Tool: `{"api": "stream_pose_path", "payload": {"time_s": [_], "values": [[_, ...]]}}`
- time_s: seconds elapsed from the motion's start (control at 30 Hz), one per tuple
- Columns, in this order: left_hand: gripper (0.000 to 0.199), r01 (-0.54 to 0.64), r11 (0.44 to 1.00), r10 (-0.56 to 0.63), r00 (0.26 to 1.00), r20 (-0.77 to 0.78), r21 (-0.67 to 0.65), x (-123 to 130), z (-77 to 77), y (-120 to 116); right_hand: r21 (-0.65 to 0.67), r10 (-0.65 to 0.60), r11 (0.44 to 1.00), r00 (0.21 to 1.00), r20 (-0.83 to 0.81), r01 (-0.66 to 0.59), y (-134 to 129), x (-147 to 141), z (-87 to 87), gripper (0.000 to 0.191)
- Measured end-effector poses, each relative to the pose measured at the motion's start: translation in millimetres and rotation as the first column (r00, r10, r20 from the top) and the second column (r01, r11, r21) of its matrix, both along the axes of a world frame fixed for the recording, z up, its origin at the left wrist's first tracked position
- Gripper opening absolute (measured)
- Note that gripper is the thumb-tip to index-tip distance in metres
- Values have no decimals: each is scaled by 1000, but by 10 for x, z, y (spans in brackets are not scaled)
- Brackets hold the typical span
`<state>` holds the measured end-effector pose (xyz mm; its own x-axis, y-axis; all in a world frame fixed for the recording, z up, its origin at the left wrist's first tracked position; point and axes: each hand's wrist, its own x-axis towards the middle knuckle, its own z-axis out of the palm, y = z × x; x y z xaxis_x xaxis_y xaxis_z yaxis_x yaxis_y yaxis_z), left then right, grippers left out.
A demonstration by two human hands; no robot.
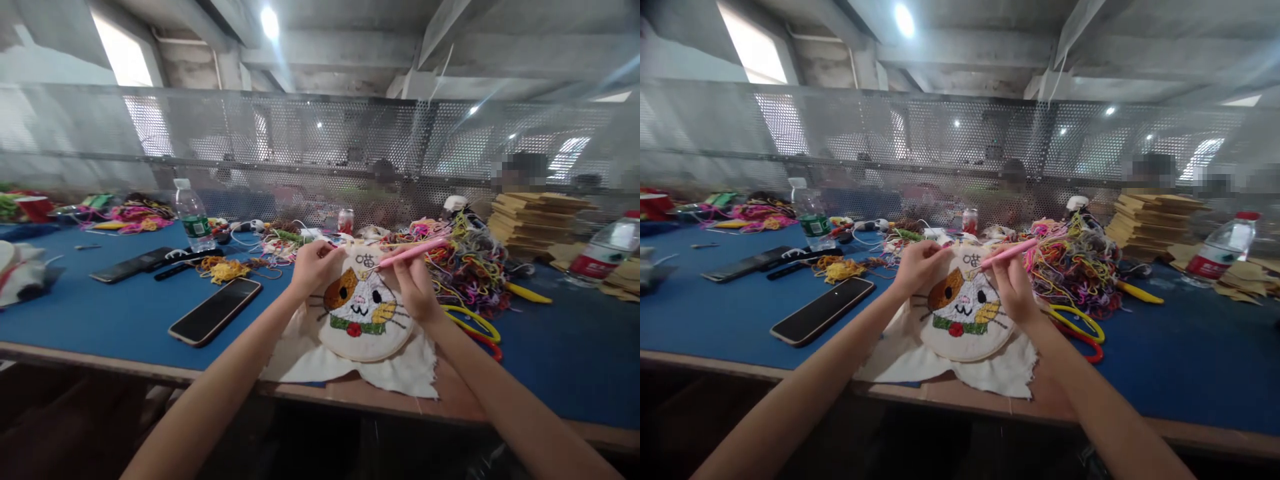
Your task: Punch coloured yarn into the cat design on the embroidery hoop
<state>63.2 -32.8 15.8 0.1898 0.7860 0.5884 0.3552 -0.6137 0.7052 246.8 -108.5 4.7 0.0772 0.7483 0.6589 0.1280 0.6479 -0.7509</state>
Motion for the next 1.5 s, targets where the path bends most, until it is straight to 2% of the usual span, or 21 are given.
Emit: {"api": "stream_pose_path", "payload": {"time_s": [0.1, 0.2, 0.27, 0.33, 0.4, 0.5, 0.7, 0.87, 1.13, 1.5], "values": [[30, 152, 980, -123, 970, 210, -126, -33, 123, -58, 96, -64, 994, 991, 119, 52, -82, -4, 55, 13], [28, 325, 907, -215, 905, 368, -267, -65, 161, -69, 134, -100, 988, 976, 193, 75, -122, 2, 77, 12], [25, 396, 859, -239, 871, 430, -325, -80, 159, -56, 168, -131, 981, 970, 206, 96, -132, 2, 88, 12], [24, 424, 833, -235, 854, 465, -356, -88, 152, -39, 205, -144, 973, 971, 189, 105, -131, 1, 106, 12], [24, 431, 822, -224, 845, 486, -371, -90, 147, -25, 208, -101, 975, 987, 124, 74, -118, 0, 134, 11], [25, 437, 817, -219, 838, 499, -376, -84, 147, -17, 127, -16, 992, 1000, -6, 17, -85, 10, 184, 13], [25, 370, 841, -162, 868, 470, -394, -65, 118, 16, -42, -41, 998, 997, -71, 38, 11, 73, 199, 22], [26, 327, 833, -100, 882, 461, -446, -57, 88, 43, -92, -5, 996, 997, 77, 12, 29, 87, 116, 21], [26, 352, 846, -148, 877, 457, -400, -56, 110, -11, 68, -56, 997, 943, 327, 35, -41, 59, 63, 13], [28, 366, 845, -155, 865, 478, -389, -58, 96, -12, 107, -90, 993, 906, 414, 50, -30, 57, 56, 9]]}}
